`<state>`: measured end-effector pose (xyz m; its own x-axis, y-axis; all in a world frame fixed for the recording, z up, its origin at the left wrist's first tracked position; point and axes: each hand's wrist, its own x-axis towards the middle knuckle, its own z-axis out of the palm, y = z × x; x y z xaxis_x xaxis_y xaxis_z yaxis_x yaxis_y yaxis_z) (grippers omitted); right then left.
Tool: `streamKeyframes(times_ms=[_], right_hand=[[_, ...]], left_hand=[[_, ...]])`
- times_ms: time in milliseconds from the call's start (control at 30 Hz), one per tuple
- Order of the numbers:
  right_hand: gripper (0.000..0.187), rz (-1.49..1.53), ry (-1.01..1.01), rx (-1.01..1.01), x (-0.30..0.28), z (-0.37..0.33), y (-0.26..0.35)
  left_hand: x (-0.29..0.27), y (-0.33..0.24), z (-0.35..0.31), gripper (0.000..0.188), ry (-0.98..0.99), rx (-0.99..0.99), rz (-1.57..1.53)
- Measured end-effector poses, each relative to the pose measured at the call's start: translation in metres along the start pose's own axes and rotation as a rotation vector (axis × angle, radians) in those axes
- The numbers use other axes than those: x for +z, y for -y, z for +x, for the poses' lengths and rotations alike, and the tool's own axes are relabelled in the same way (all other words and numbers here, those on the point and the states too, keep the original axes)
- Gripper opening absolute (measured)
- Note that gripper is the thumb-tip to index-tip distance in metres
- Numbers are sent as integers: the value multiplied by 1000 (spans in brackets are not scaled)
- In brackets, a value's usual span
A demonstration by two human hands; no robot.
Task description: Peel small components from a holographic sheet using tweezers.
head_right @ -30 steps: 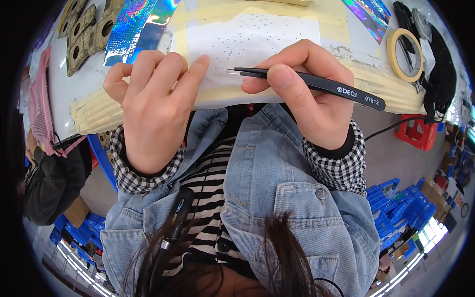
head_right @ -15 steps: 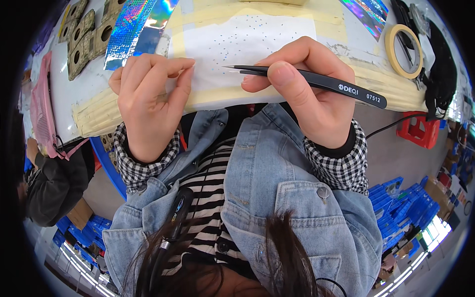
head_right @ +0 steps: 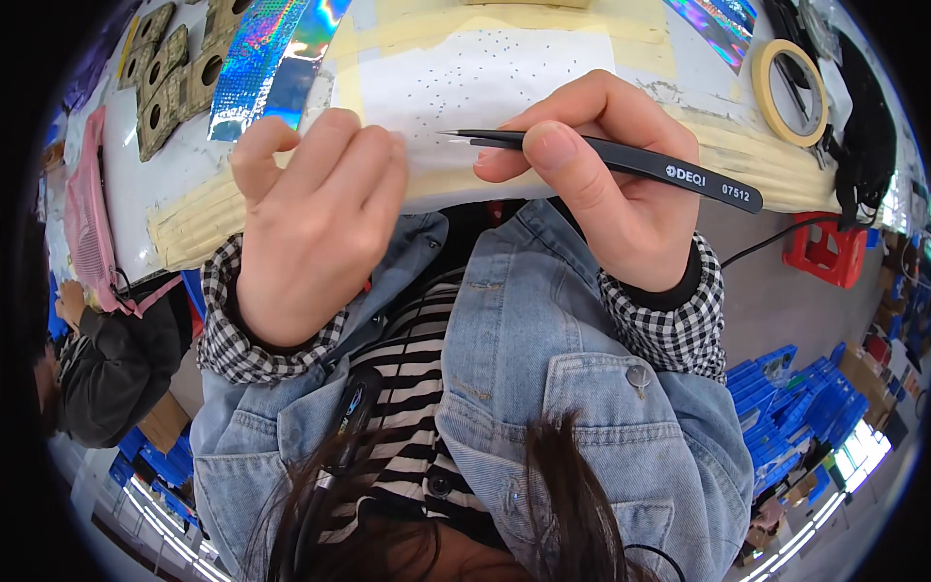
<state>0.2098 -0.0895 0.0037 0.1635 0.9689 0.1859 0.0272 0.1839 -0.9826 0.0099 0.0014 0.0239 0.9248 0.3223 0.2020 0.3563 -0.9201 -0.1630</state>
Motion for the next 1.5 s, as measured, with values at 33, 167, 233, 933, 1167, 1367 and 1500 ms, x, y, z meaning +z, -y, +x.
streamKeyframes(times_ms=[33, 167, 233, 933, 1167, 1367, 1500], right_hand=[[19, -5, 5, -6, 0, 1, 0], [20, -37, 27, -20, -3, 3, -1], [20, -20, 21, -22, -2, 2, -2], [25, -88, 56, -74, 12, 4, 2], [27, 72, 16, -189, 19, 16, -4], [32, 244, -42, -38, 33, 17, -2], [32, 249, -52, -10, 35, 17, 0]], left_hand=[[-1, 3, -2, 25, 8, -29, -59], [7, 22, -9, 25, -96, -122, -381], [11, 26, -12, 22, -116, -200, -491], [20, 7, -11, 15, -314, -695, -1678], [15, 19, -10, 15, -75, -775, -2209], [13, 13, -7, 13, -52, -809, -2183], [14, 12, -8, 12, -58, -805, -2171]])
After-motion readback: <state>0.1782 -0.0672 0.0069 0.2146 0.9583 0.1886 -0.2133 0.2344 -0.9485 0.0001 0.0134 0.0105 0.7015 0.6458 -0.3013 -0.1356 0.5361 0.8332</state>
